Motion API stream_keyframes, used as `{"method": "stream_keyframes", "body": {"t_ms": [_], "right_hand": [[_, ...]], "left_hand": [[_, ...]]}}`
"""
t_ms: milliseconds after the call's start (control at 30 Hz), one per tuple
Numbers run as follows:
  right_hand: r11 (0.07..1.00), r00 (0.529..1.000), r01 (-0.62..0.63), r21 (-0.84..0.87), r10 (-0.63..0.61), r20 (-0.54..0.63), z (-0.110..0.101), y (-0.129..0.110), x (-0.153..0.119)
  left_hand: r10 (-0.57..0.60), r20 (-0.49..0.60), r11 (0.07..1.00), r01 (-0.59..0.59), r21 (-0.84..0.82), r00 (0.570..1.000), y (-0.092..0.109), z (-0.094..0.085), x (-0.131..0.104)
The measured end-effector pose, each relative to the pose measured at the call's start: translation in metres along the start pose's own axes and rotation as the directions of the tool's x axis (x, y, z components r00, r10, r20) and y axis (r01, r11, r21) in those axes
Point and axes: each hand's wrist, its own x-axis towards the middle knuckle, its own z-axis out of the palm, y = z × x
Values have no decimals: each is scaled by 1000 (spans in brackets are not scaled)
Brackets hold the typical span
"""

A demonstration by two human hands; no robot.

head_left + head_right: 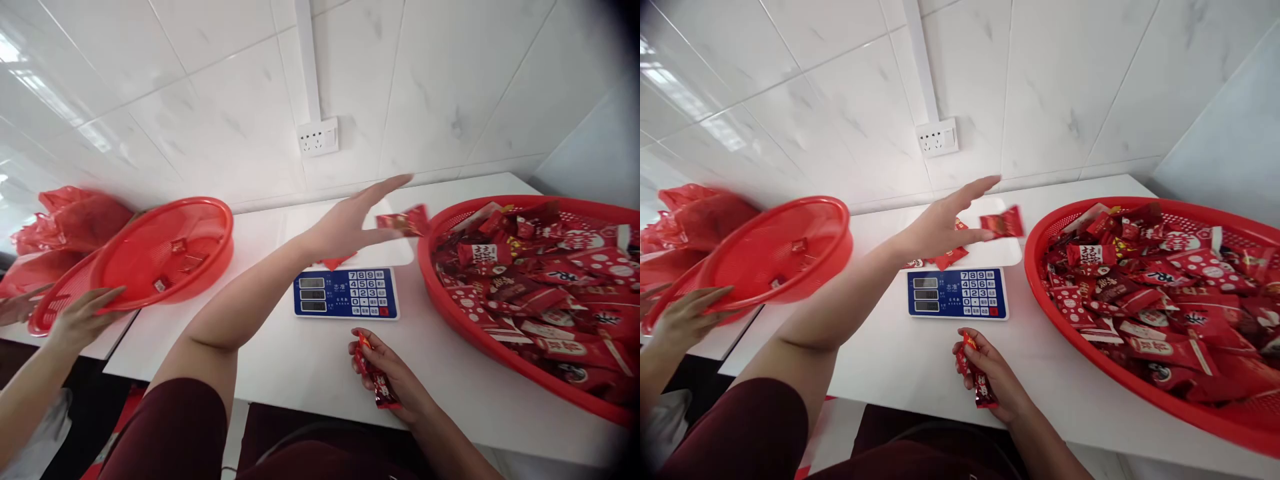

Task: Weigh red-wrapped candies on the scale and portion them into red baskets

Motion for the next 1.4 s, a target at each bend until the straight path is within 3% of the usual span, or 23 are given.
{"method": "stream_keyframes", "body": {"t_ms": [67, 167, 267, 367, 500, 700, 933, 1167, 1300, 1400], "right_hand": [[1000, 1000, 13, -3, -13, -17, -1, -2, -1], [997, 995, 80, -14, -81, -54, -1, -3, -3], [979, 978, 184, -93, -192, -79, -1, -1, -4], [942, 962, 233, -240, -259, -83, -1, 5, -2], [882, 960, 240, -405, -276, -32, 0, 10, 0], [836, 961, 236, -496, -276, -7, 2, 10, -1], [909, 973, 216, -356, -232, -2, 1, 9, 0], [923, 973, 180, -341, -218, -77, 1, 7, -1], [869, 935, 253, -425, -332, -122, 13, -15, 4], [783, 895, 320, -533, -435, -101, 36, -46, 22]], "left_hand": [[23, 18, 998, -22, -62, 1000, 14, 6, 1], [-111, 111, 989, 121, -83, 988, 11, 22, -27], [-319, 192, 944, 329, -25, 928, -6, 47, -78], [-471, 224, 859, 501, -102, 853, -14, 74, -125], [-584, 160, 742, 603, -293, 796, -11, 94, -153], [-631, 104, 685, 614, -392, 769, -12, 105, -157], [-683, 52, 515, 531, -673, 729, -14, 99, -155], [-739, -131, 519, 435, -736, 661, -11, 93, -163], [-779, -173, 484, 402, -777, 603, -9, 87, -176], [-793, -143, 448, 408, -795, 593, -9, 84, -186]]}}
